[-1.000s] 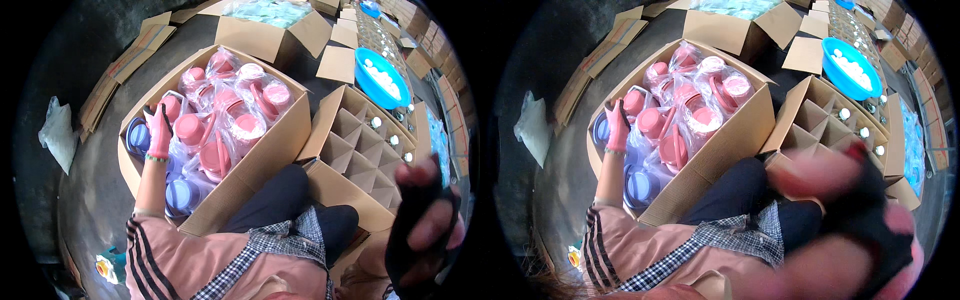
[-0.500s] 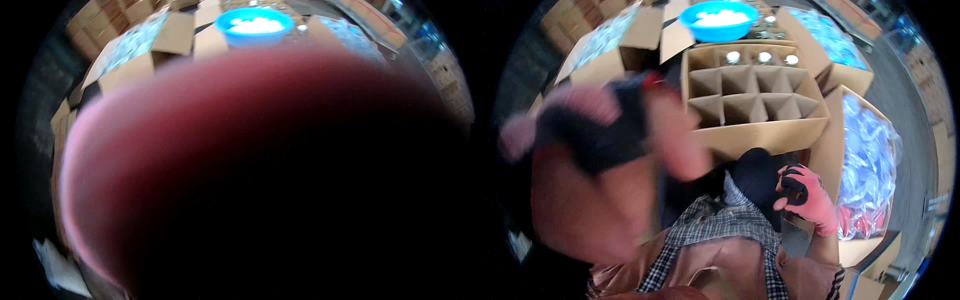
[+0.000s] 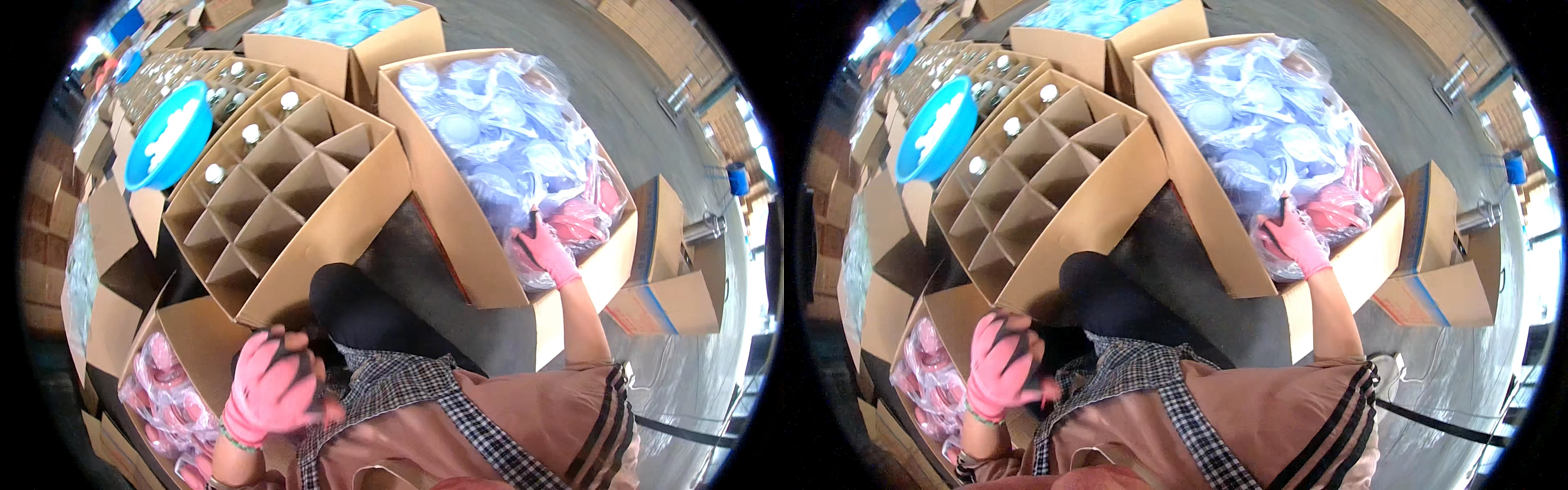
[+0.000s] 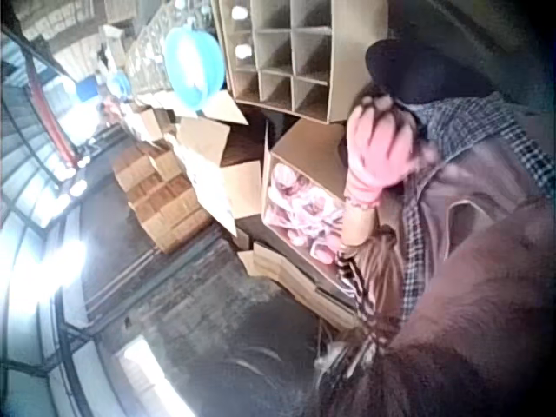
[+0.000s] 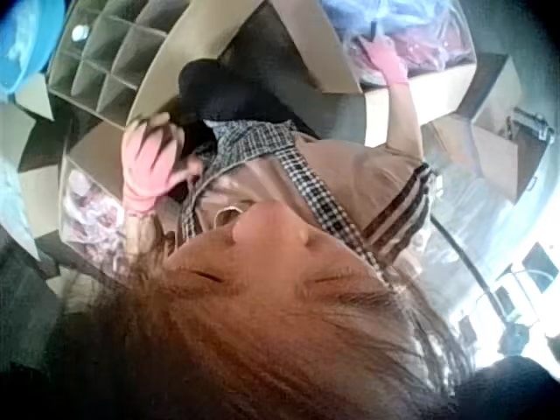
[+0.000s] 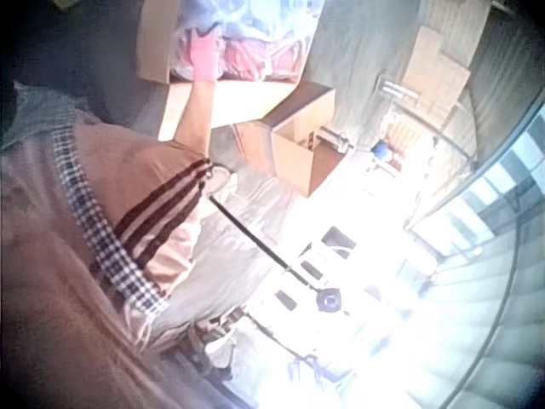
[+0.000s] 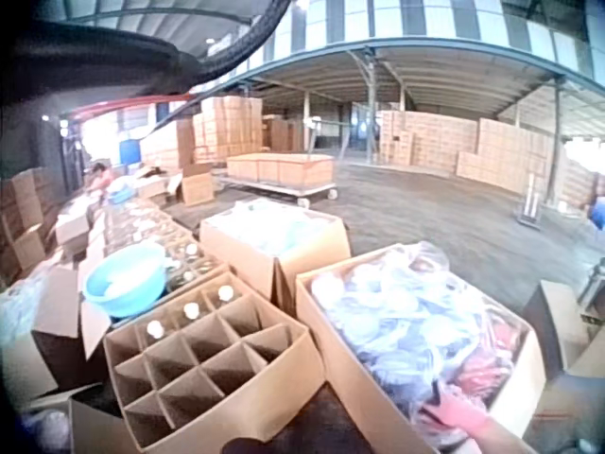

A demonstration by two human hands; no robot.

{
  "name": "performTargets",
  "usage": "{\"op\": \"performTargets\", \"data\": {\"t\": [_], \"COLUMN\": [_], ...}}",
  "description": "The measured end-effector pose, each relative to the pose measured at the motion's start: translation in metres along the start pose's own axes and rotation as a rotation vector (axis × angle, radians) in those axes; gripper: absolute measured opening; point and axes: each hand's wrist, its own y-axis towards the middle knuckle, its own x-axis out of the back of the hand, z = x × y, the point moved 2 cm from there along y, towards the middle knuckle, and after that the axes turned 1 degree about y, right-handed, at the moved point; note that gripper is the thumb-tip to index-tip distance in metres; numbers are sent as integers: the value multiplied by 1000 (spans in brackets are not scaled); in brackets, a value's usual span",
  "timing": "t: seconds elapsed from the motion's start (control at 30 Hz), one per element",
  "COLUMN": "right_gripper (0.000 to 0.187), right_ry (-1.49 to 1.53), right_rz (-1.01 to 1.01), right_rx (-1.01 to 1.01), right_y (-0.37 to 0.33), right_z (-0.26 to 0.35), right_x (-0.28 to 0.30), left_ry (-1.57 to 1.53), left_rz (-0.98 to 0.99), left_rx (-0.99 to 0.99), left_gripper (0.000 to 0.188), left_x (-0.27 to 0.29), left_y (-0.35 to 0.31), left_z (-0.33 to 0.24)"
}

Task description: The person assembles pink thermal containers by inserting stainless steel inner liners into plastic bodies and securing the lids. They then wrap each assembled unit in a plastic bag and place it into a cardboard box. The process is repeated for multiple units.

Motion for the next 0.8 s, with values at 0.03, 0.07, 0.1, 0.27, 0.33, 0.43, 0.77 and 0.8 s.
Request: {"op": "performTargets", "data": {"t": [0.03, 0.07, 0.1, 0.27, 0.33, 0.43, 0.77, 0.8], "right_gripper": [58, 54, 51, 46, 51, 66, 62, 62], "right_ry": [71, -67, -198, -297, -281, -242, 294, 183], "right_rz": [142, 186, 231, -30, -175, -154, -245, -323], "right_rx": [-94, -132, -174, -161, 34, -42, -41, 48], "right_y": [-2, 0, 2, 9, 26, 69, 106, 97], "right_z": [23, 22, 18, 24, 59, 32, 43, 65], "right_x": [12, 21, 27, 70, 67, 20, 21, 55], "left_ry": [81, 110, 140, -53, -75, -129, -65, -74], "left_rz": [55, 80, 110, 79, 95, 81, -63, -69], "left_rx": [51, 77, 97, 240, 314, 332, 450, 474], "left_gripper": [37, 39, 40, 33, 34, 33, 37, 34], "left_x": [-18, -32, -43, -67, -73, -80, -84, -80], "left_y": [-6, -13, -19, -46, -48, -44, -125, -130], "left_z": [10, 18, 22, 21, 22, 25, 25, 27]}}
